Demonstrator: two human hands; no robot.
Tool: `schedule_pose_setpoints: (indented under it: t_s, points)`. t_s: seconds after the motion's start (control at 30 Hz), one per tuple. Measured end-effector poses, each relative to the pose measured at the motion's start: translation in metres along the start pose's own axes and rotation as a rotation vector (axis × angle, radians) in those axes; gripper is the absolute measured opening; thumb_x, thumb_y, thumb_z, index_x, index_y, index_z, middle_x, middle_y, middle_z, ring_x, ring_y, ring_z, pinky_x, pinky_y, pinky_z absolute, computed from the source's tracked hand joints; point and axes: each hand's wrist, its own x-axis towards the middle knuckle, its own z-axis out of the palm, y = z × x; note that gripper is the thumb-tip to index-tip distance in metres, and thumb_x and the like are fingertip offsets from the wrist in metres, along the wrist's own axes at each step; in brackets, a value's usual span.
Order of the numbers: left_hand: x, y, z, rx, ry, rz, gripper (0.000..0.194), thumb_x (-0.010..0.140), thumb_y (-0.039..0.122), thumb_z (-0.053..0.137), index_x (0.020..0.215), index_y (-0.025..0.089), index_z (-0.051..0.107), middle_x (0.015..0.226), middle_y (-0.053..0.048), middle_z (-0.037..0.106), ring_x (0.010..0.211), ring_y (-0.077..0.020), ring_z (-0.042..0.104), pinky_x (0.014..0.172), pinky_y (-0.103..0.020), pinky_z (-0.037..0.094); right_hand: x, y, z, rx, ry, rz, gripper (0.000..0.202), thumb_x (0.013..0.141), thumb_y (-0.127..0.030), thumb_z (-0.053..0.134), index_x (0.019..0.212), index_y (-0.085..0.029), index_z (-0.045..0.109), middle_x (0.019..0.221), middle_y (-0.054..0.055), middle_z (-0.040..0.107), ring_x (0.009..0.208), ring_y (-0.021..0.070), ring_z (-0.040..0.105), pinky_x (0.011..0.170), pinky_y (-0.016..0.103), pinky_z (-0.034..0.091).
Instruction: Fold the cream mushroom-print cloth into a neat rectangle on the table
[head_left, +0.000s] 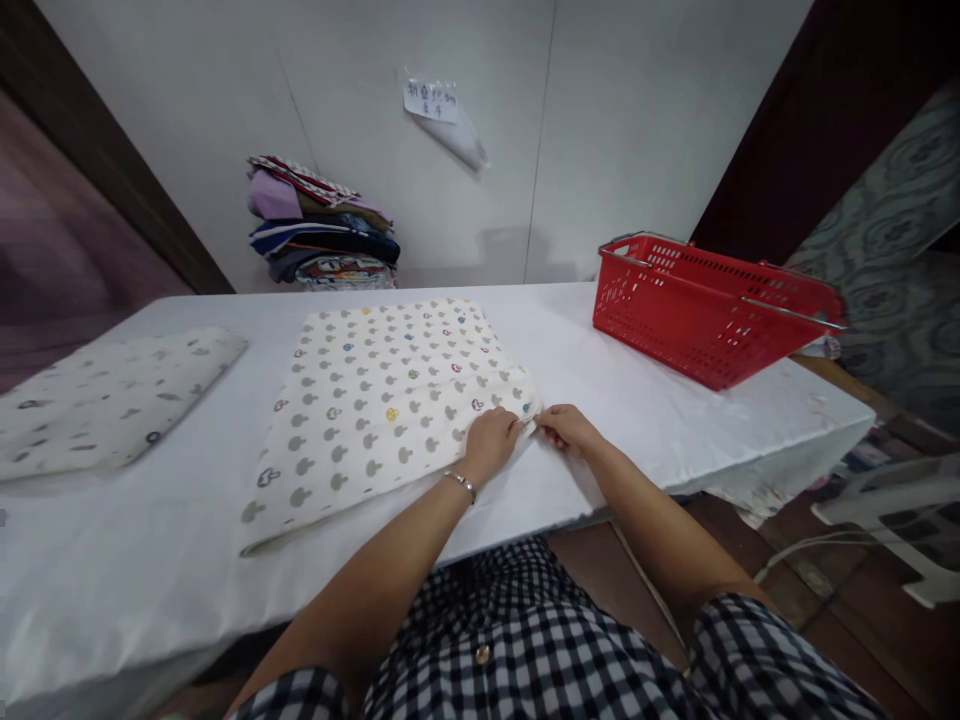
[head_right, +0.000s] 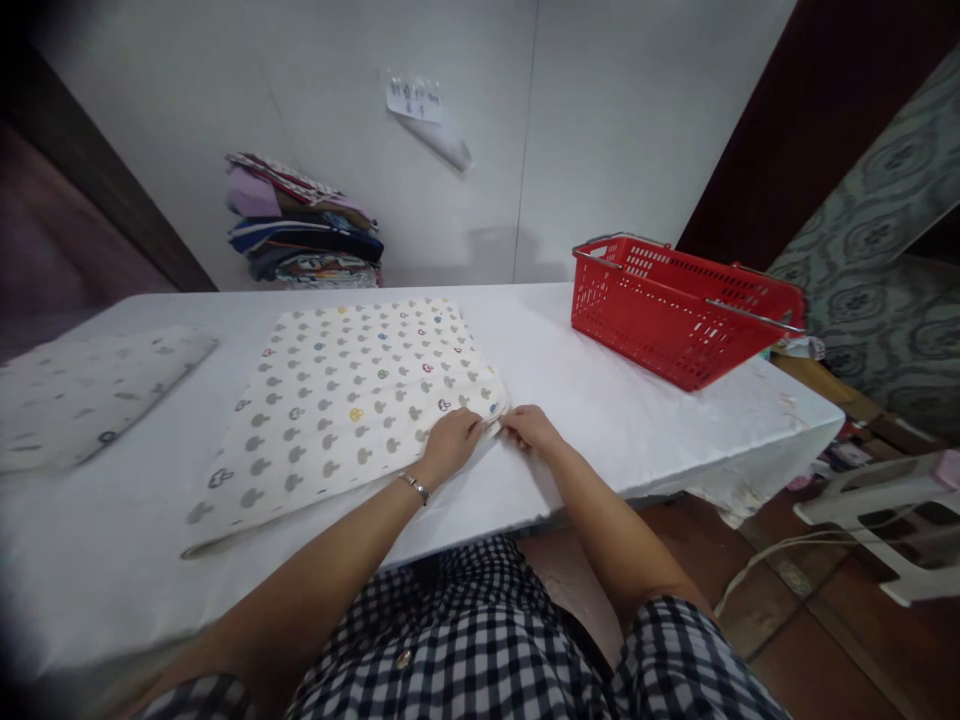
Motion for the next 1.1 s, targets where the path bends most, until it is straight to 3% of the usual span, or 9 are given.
schedule_pose_setpoints:
  t_s: [0.33,0.73,0.93,1.1]
  points:
    - [-0.002,0.005,0.005,0.043,0.005,0.035,0.024,0.084,0.040,0.057,0.097,0.021,0.060,0.095,-0.006,0.061,0.092,-0.0209,0.054,0.076,-0.033,0.039,0.000,-0.002,0.007,0.249,-0.020,-0.006,0.022,0.070,-0.033,0.064,0.061,-0.018,0.050,0.048,-0.005,0.052,0.035,0.0036,0.037,0.031,0.017,0.019]
    - [0.002,0.011,0.007,0.024,0.032,-0.038,0.019,0.088,0.029,0.048,0.089,0.019,0.063,0.088,-0.005,0.063,0.086,-0.0194,0.056,0.074,-0.031,0.039,-0.006,0.000,0.008,0.256,-0.026,-0.031,0.023,0.074,-0.035,0.061,0.064,-0.018,0.051,0.051,-0.004,0.055,0.034,0.0038,0.039,0.030,0.017,0.019]
    - [0.001,0.010,0.007,0.003,0.031,-0.051,0.023,0.086,0.037,0.051,0.093,0.019,0.065,0.089,-0.006,0.064,0.088,-0.0201,0.056,0.074,-0.031,0.039,-0.002,-0.001,0.010,0.227,-0.011,-0.028,0.015,0.075,-0.025,0.059,0.064,-0.017,0.051,0.053,-0.003,0.058,0.034,0.0037,0.040,0.030,0.017,0.020]
    - [0.004,0.011,0.003,-0.031,-0.006,-0.062,0.030,0.091,0.038,0.043,0.088,0.020,0.066,0.086,-0.004,0.063,0.085,-0.0173,0.056,0.074,-0.029,0.039,-0.003,0.001,0.009,0.213,-0.016,-0.042,0.013,0.076,-0.023,0.057,0.065,-0.017,0.053,0.052,-0.004,0.057,0.033,0.0036,0.038,0.030,0.017,0.019]
